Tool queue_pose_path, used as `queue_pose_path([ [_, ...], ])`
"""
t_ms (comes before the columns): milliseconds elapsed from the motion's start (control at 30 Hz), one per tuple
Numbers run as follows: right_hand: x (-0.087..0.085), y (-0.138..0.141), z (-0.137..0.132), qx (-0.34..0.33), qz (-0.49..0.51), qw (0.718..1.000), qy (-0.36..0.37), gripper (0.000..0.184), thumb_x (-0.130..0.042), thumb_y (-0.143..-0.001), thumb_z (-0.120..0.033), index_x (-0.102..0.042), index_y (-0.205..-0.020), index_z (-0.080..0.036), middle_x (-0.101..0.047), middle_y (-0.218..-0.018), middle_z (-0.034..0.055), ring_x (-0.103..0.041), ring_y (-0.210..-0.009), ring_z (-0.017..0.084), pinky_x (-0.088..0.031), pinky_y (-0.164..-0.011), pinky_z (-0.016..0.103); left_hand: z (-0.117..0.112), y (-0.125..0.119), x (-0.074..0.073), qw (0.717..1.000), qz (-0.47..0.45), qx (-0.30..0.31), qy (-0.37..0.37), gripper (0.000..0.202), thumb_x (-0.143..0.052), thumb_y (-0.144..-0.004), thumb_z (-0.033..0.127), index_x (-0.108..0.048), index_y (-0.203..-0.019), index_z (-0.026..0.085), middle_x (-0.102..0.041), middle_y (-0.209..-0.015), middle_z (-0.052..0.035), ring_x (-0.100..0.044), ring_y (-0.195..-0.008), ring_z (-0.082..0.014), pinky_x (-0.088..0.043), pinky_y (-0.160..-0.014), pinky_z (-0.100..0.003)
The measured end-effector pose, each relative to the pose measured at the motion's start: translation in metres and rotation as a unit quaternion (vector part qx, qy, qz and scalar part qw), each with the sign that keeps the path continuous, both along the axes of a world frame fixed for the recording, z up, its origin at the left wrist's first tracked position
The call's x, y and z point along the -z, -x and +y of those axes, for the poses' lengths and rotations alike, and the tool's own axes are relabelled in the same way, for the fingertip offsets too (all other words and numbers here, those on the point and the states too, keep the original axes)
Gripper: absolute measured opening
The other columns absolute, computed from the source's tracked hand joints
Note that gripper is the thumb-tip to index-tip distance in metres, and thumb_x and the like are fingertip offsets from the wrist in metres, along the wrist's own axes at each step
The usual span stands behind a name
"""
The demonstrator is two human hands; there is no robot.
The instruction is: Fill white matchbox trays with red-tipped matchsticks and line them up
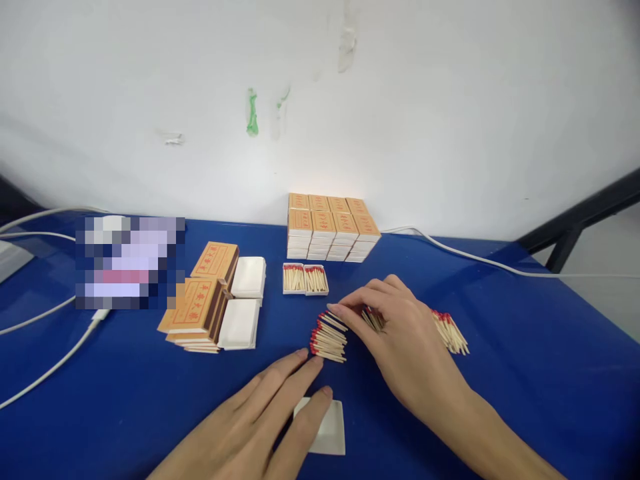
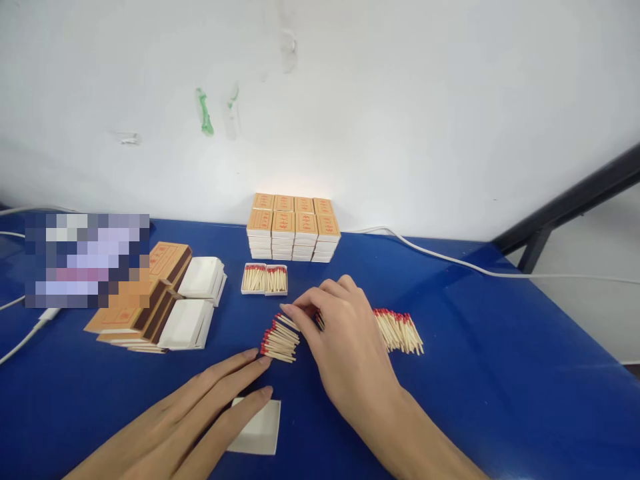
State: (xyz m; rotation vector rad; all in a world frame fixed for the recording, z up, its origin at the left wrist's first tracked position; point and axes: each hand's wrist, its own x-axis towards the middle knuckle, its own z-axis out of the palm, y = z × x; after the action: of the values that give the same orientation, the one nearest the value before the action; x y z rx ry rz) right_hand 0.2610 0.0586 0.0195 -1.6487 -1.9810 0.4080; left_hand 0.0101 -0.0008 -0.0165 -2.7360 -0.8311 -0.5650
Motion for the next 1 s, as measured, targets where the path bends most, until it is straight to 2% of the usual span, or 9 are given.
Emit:
queue_pose_path([
  [200,0.0003,-0.0076,-0.0015,-0.021,-0.011,0.999,0.040,0.011,-0.079,-0.102,-0.030,-0.078,-0.092,-0.029,-0.075,-0.090,0.0010,-0.060,-0.093,0.026,-0.046,-0.087,0.044,-0.0010,0.0013,0.0001,1.000,0.011,0.012,-0.008,0.045,-0.032,-0.121,0.024,-0.068,-0.147,0.017,-0.070,-0.155,-0.0109,-0.068,-0.142,-0.0265,-0.059,-0.113,-0.038],
  [467,0.0037,-0.0028,0.0006,-0.001,-0.007,1.000,0.030,0.016,-0.078,-0.104,-0.028,-0.076,-0.087,-0.027,-0.073,-0.086,0.0008,-0.060,-0.092,0.025,-0.045,-0.089,0.045,0.0004,-0.0013,-0.0007,1.000,0.014,0.014,-0.012,0.044,-0.034,-0.120,0.025,-0.067,-0.148,0.016,-0.069,-0.157,-0.0128,-0.068,-0.142,-0.0287,-0.061,-0.110,-0.041],
  [600,0.0029,-0.0024,-0.0010,-0.019,0.011,0.998,0.051,0.018,-0.076,-0.104,-0.024,-0.074,-0.087,-0.027,-0.073,-0.088,-0.0011,-0.062,-0.094,0.023,-0.046,-0.095,0.045,0.0008,0.0017,0.0017,0.999,0.027,0.014,-0.014,0.044,-0.037,-0.119,0.025,-0.066,-0.151,0.016,-0.067,-0.159,-0.0134,-0.067,-0.144,-0.0288,-0.059,-0.113,-0.041],
  [700,0.0016,-0.0034,-0.0020,-0.030,0.009,0.998,0.062,0.018,-0.075,-0.105,-0.023,-0.073,-0.087,-0.027,-0.074,-0.089,-0.0008,-0.062,-0.096,0.024,-0.047,-0.090,0.044,0.0016,0.0031,0.0018,0.999,0.030,0.014,-0.021,0.044,-0.037,-0.119,0.024,-0.067,-0.151,0.016,-0.067,-0.158,-0.0137,-0.066,-0.144,-0.0293,-0.060,-0.111,-0.041],
  [800,0.0017,-0.0052,-0.0018,-0.034,0.003,0.997,0.062,0.018,-0.075,-0.106,-0.024,-0.073,-0.088,-0.027,-0.074,-0.089,-0.0005,-0.061,-0.095,0.024,-0.047,-0.088,0.043,0.0008,0.0026,0.0001,0.999,0.029,0.014,-0.017,0.043,-0.038,-0.120,0.027,-0.068,-0.149,0.016,-0.068,-0.157,-0.0128,-0.066,-0.144,-0.0289,-0.061,-0.110,-0.040],
  [1000,0.0069,-0.0070,0.0016,-0.034,-0.014,0.998,0.041,0.018,-0.072,-0.108,-0.027,-0.072,-0.090,-0.026,-0.073,-0.090,-0.0001,-0.062,-0.093,0.024,-0.047,-0.093,0.046,-0.0014,0.0000,0.0005,0.999,0.028,0.014,-0.021,0.044,-0.035,-0.120,0.026,-0.068,-0.148,0.017,-0.069,-0.156,-0.0128,-0.068,-0.143,-0.0285,-0.063,-0.107,-0.039],
])
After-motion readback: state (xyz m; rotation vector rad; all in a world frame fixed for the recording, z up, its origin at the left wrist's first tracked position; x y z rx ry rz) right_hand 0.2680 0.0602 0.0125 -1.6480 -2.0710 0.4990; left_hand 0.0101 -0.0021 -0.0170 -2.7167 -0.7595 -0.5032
